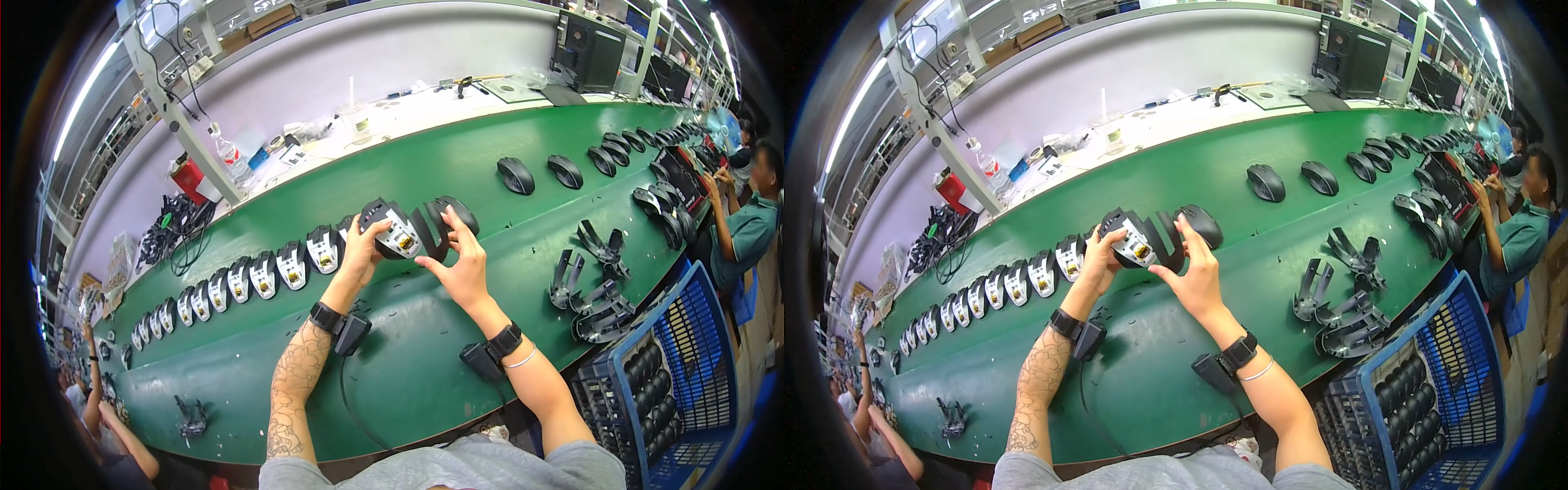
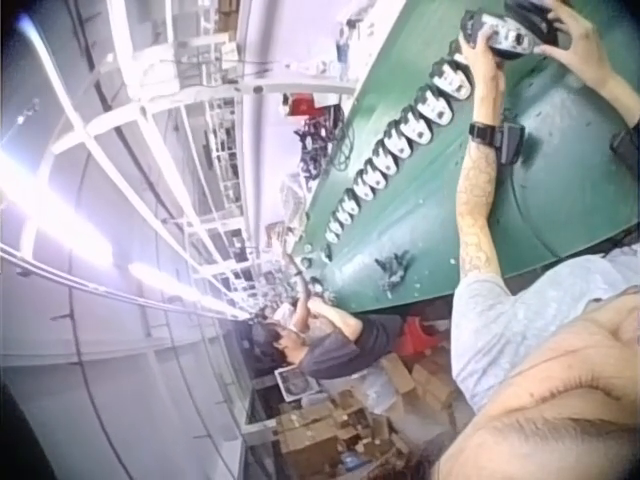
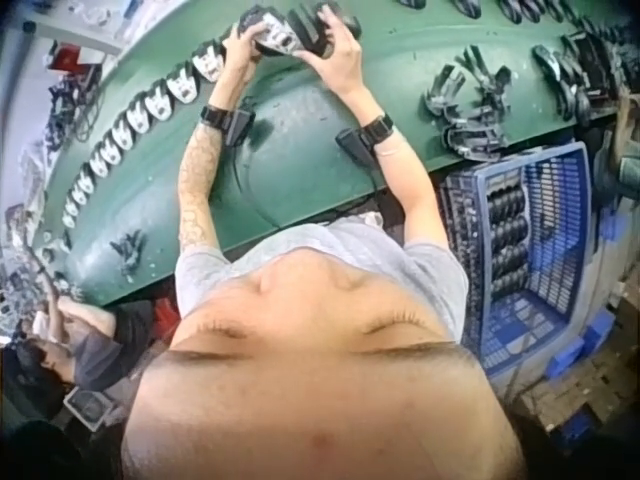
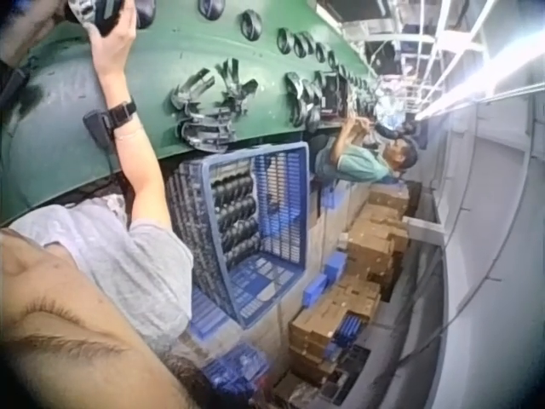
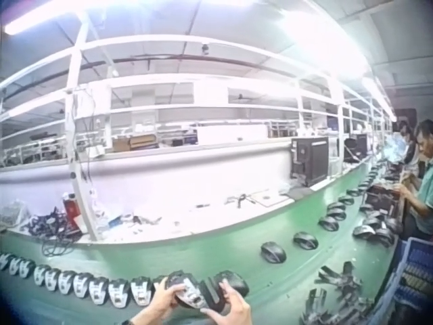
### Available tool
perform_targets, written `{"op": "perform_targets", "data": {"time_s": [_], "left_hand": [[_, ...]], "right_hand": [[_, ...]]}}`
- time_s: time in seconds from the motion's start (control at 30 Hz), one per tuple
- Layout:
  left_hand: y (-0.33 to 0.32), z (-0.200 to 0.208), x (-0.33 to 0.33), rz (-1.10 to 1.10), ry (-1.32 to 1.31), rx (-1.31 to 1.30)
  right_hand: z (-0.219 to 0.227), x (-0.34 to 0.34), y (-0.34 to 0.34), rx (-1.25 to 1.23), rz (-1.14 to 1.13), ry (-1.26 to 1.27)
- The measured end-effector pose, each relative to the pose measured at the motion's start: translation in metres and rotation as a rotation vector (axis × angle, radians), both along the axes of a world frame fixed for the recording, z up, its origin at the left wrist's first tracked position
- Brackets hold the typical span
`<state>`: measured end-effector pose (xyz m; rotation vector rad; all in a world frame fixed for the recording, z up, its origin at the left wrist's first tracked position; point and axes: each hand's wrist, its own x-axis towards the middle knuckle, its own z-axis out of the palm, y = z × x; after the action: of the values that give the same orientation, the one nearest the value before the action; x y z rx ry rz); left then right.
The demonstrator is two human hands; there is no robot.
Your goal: Assembling the shell and internal components of computer mice on a production line.
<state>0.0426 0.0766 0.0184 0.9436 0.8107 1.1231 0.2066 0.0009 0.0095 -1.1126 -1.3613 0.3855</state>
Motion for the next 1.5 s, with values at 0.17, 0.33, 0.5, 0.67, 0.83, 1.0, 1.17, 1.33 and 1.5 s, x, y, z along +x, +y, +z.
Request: {"op": "perform_targets", "data": {"time_s": [0.17,0.33,0.5,0.67,0.83,1.0,1.17,1.33,1.5], "left_hand": [[-0.013,-0.015,-0.005,-0.109,-0.138,-0.172],[-0.034,-0.021,0.008,-0.186,-0.140,-0.078],[-0.041,-0.019,0.018,-0.078,0.060,-0.026],[-0.045,-0.023,0.020,-0.001,0.063,0.072],[-0.040,-0.022,0.012,0.092,0.018,0.037],[-0.031,-0.011,0.005,0.084,-0.189,-0.021],[-0.033,-0.018,0.006,0.075,-0.138,-0.004],[-0.033,-0.021,0.007,0.057,-0.160,-0.035],[-0.033,-0.024,0.007,0.049,-0.182,-0.118]], "right_hand": [[0.005,-0.007,-0.008,0.073,0.001,-0.224],[0.001,-0.012,-0.007,0.046,-0.029,-0.251],[-0.005,-0.008,-0.004,-0.064,0.031,-0.115],[-0.007,-0.017,-0.009,-0.077,0.001,-0.162],[-0.003,-0.019,-0.008,0.008,-0.043,-0.180],[-0.033,-0.012,0.007,-0.412,0.299,0.615],[-0.037,-0.012,0.004,-0.534,0.415,0.772],[-0.046,-0.013,0.007,-0.487,0.388,0.785],[-0.047,-0.014,0.006,-0.461,0.344,0.794]]}}
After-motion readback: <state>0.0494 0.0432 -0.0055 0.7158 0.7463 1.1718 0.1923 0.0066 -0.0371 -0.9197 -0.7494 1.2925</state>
